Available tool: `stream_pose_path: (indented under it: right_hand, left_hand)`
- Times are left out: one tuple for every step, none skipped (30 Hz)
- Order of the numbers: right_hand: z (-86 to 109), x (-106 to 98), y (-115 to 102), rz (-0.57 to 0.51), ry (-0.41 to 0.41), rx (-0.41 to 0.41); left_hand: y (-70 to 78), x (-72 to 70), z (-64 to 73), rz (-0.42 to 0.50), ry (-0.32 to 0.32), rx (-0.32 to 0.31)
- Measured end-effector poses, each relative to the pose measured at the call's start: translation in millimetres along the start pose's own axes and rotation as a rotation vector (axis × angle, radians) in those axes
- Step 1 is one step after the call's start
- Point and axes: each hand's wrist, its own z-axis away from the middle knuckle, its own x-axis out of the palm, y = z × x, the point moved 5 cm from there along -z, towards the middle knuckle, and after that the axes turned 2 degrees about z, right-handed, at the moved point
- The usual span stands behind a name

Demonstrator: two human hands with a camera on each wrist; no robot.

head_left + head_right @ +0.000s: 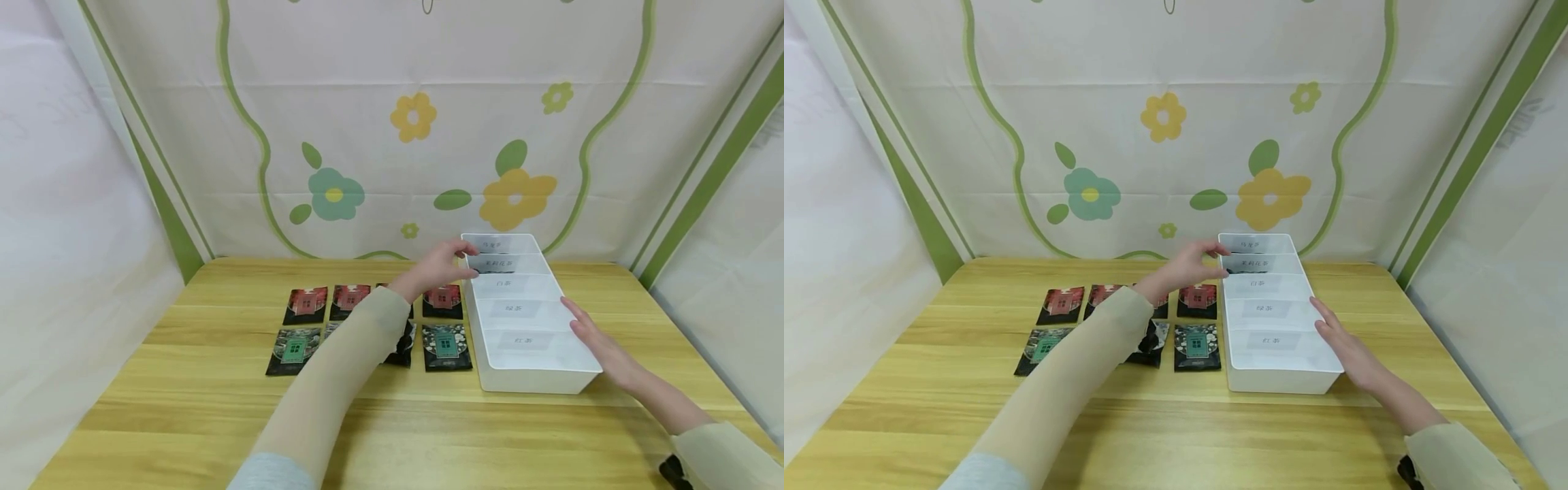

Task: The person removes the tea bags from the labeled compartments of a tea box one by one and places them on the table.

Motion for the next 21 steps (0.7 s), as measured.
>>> stream_pose_path:
  right_hand:
    - [0.2, 0, 0, -0.002, 0.0, -0.001]
    - [0.5, 0, -1, -0.002, 0.001, -0.001]
    - [0.6, 0, -1, -0.002, 0.001, -0.002]
    - [0.8, 0, -1, -0.005, 0.0, -0.003]
    - [0.8, 1, -1, -0.006, -0.001, -0.002]
    - [1.0, 1, -1, -0.007, -0.003, 0.0]
    - [1.2, 1, -1, -0.009, -0.004, -0.002]
    - [1.3, 1, -1, -0.011, -0.005, -0.002]
    - [1.4, 2, -2, -0.015, -0.006, -0.004]
    - [1.5, 2, -2, -0.018, -0.006, -0.005]
    - [1.5, 2, -2, -0.021, -0.005, -0.007]
    - [1.3, 2, -2, -0.024, -0.005, -0.01]
    - [1.1, 3, -3, -0.026, -0.006, -0.015]
    - [0.9, 3, -3, -0.028, -0.005, -0.016]
    - [0.7, 3, -4, -0.03, -0.006, -0.019]
    - [0.4, 3, -4, -0.03, -0.007, -0.02]
    - [0.1, 3, -4, -0.031, -0.007, -0.021]
    - [-0.1, 3, -4, -0.03, -0.007, -0.021]
    - [-0.4, 4, -5, -0.03, -0.007, -0.023]
    - [-0.6, 4, -5, -0.03, -0.007, -0.023]
    - [-0.9, 4, -5, -0.028, -0.006, -0.024]
  left_hand:
    - [-0.3, 2.5, -0.8, 0.01, -0.004, -0.012]
    - [-1.1, 4.9, -1.5, 0.017, -0.007, -0.022]
    - [-2.1, 7.3, -2.1, 0.02, -0.011, -0.027]
    - [-2.9, 9.4, -2.3, 0.025, -0.015, -0.036]
    - [-4.1, 11.4, -2.8, 0.031, -0.015, -0.041]
    - [-5.6, 13.0, -2.9, 0.036, -0.011, -0.048]
    - [-7.2, 14.6, -2.9, 0.045, -0.005, -0.058]
    - [-8.7, 16.1, -2.7, 0.053, 0.002, -0.069]
    - [-9.7, 17.2, -2.0, 0.059, 0.012, -0.083]
    - [-10.9, 18.2, -1.2, 0.068, 0.025, -0.099]
    - [-11.9, 19.1, -0.6, 0.074, 0.04, -0.113]
    - [-12.8, 19.7, 0.3, 0.08, 0.054, -0.124]
    - [-12.9, 20.3, 1.3, 0.084, 0.066, -0.132]
    - [-12.8, 20.6, 2.1, 0.083, 0.08, -0.138]
    - [-12.5, 21.0, 2.7, 0.076, 0.092, -0.143]
    - [-12.4, 21.4, 3.1, 0.071, 0.104, -0.146]
    - [-12.2, 21.8, 3.1, 0.06, 0.114, -0.145]
    - [-11.9, 22.1, 3.0, 0.048, 0.123, -0.144]
    - [-11.6, 22.3, 2.9, 0.036, 0.13, -0.143]
    - [-11.6, 22.6, 2.6, 0.027, 0.139, -0.142]
    - [-11.6, 22.9, 2.4, 0.017, 0.145, -0.142]
